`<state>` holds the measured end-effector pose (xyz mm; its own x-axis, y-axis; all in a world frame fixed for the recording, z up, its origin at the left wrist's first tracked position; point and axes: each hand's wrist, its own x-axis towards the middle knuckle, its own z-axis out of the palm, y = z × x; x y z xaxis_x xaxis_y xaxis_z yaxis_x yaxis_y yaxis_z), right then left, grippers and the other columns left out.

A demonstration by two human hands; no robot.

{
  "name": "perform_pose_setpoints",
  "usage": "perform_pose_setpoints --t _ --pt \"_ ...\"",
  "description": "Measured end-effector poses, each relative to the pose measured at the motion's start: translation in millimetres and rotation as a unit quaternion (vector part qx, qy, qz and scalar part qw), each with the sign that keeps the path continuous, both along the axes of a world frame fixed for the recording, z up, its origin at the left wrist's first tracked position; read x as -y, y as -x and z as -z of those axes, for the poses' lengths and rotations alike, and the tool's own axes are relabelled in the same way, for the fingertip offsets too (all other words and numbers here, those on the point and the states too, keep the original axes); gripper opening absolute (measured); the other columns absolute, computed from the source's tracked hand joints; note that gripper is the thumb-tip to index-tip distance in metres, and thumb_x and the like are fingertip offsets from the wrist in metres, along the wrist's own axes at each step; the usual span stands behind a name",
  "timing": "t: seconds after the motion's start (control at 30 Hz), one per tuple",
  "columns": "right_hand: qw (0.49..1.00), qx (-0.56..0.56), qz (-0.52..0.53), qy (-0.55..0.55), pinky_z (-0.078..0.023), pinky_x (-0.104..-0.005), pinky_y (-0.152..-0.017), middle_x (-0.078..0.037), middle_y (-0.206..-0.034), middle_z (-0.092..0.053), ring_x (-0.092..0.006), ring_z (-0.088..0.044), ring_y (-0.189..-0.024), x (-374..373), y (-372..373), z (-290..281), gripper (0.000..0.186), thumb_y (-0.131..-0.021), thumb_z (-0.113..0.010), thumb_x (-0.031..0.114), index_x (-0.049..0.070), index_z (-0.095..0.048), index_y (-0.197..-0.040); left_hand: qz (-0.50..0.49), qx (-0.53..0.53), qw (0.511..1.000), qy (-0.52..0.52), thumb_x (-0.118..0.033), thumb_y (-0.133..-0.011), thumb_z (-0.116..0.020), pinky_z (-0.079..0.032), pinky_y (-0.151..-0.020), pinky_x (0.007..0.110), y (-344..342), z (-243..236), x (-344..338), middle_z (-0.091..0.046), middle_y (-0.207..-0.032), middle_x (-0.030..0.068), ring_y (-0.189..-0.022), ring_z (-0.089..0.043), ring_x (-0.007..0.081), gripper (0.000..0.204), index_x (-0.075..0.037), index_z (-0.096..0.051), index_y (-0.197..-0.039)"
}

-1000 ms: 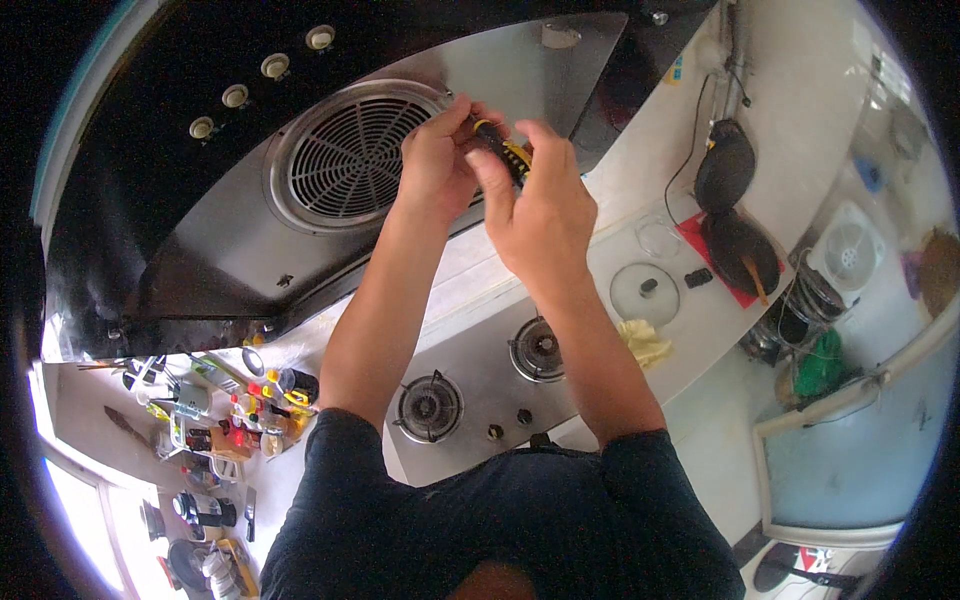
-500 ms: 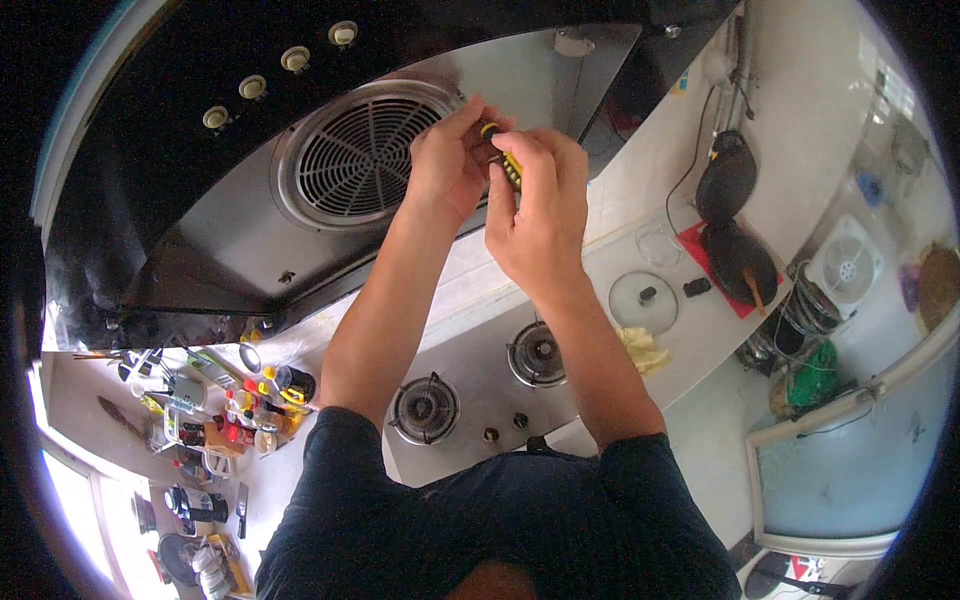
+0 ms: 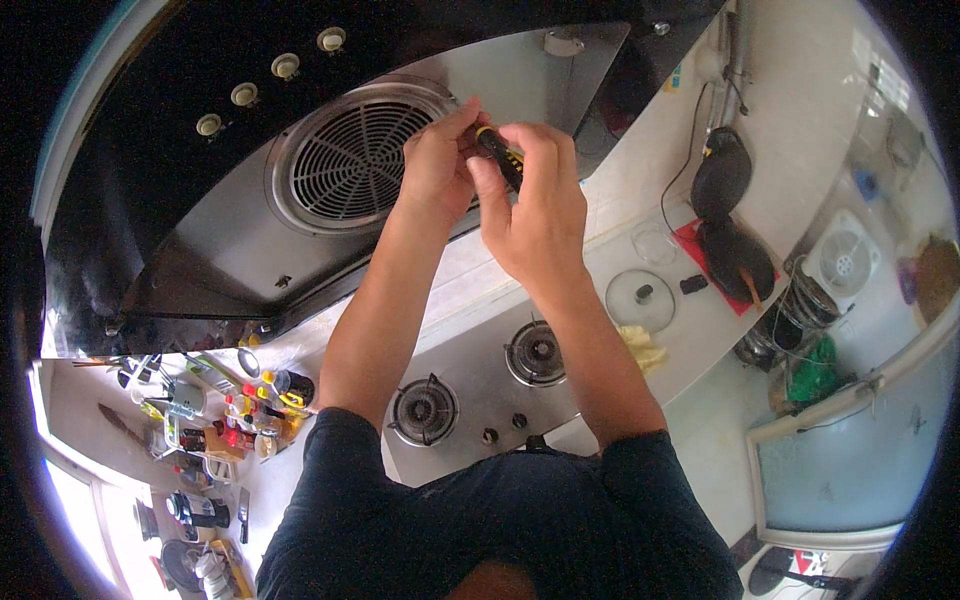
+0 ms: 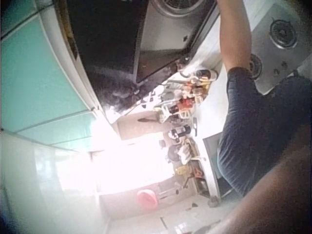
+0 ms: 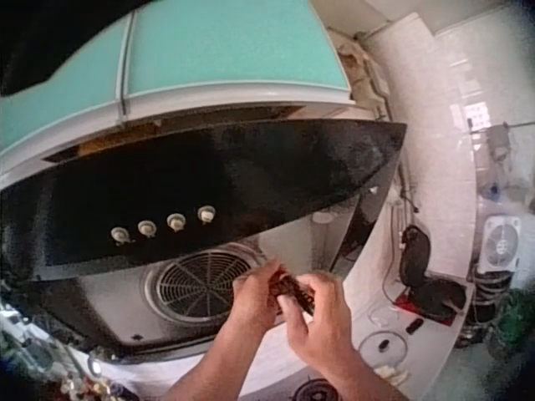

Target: The person uses a screwdriver to remove and then re-insert several screws around the filter grate and the frame of an overhead kitchen exhaust hood.

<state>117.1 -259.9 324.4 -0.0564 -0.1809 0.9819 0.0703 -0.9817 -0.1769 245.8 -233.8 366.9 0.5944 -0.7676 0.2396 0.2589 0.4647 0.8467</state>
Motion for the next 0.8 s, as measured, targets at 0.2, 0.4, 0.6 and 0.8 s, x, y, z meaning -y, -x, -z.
perform_pose_setpoints --t 0.2,0.4,0.6,0.8 --pt "0.999 -0.025 -0.022 0.008 -0.054 -0.0437 -0.083 -0.018 -0.113 -0.063 -0.0379 -0.064 -0.101 9 -1 4 0.04 -0.086 -0.073 0.0 0.004 -0.058 -0.123 0.014 -0.05 0.999 -0.012 -0.018 -0.1 -0.067 -0.054 -0.066 0.034 7 -2 2 -0.067 -0.083 0.0087 -0.073 -0.065 0.0192 0.02 -0.001 -0.068 -0.09" --pt "1.0 0.0 -0.023 -0.013 -0.055 -0.0433 -0.081 -0.017 -0.111 -0.065 -0.0371 -0.065 -0.096 5 -5 0 0.033 -0.085 -0.07 -0.001 0.006 -0.062 -0.116 0.007 -0.015 1.0 -0.024 -0.018 -0.101 -0.066 -0.053 -0.068 0.035 2 0 3 -0.067 -0.084 0.009 -0.075 -0.065 0.0198 0.022 0.001 -0.069 -0.092" --pt "0.999 -0.044 0.004 0.02 -0.054 -0.0406 -0.083 -0.011 -0.107 -0.068 -0.0319 -0.065 -0.097 6 -1 -6 0.027 -0.081 -0.069 -0.005 0.005 -0.067 -0.106 -0.005 -0.039 0.999 -0.01 -0.019 -0.099 -0.068 -0.051 -0.056 0.031 7 0 4 -0.068 -0.079 0.0107 -0.066 -0.066 0.0195 0.024 0.002 -0.069 -0.086" --pt "0.998 -0.064 -0.001 0.003 -0.053 -0.0414 -0.084 -0.011 -0.107 -0.067 -0.0321 -0.065 -0.098 8 2 -4 0.03 -0.078 -0.066 -0.007 0.006 -0.067 -0.106 0.006 -0.049 0.998 -0.024 -0.021 -0.1 -0.067 -0.05 -0.054 0.032 7 -1 3 -0.068 -0.079 0.0104 -0.064 -0.064 0.0191 0.025 0.001 -0.068 -0.087"
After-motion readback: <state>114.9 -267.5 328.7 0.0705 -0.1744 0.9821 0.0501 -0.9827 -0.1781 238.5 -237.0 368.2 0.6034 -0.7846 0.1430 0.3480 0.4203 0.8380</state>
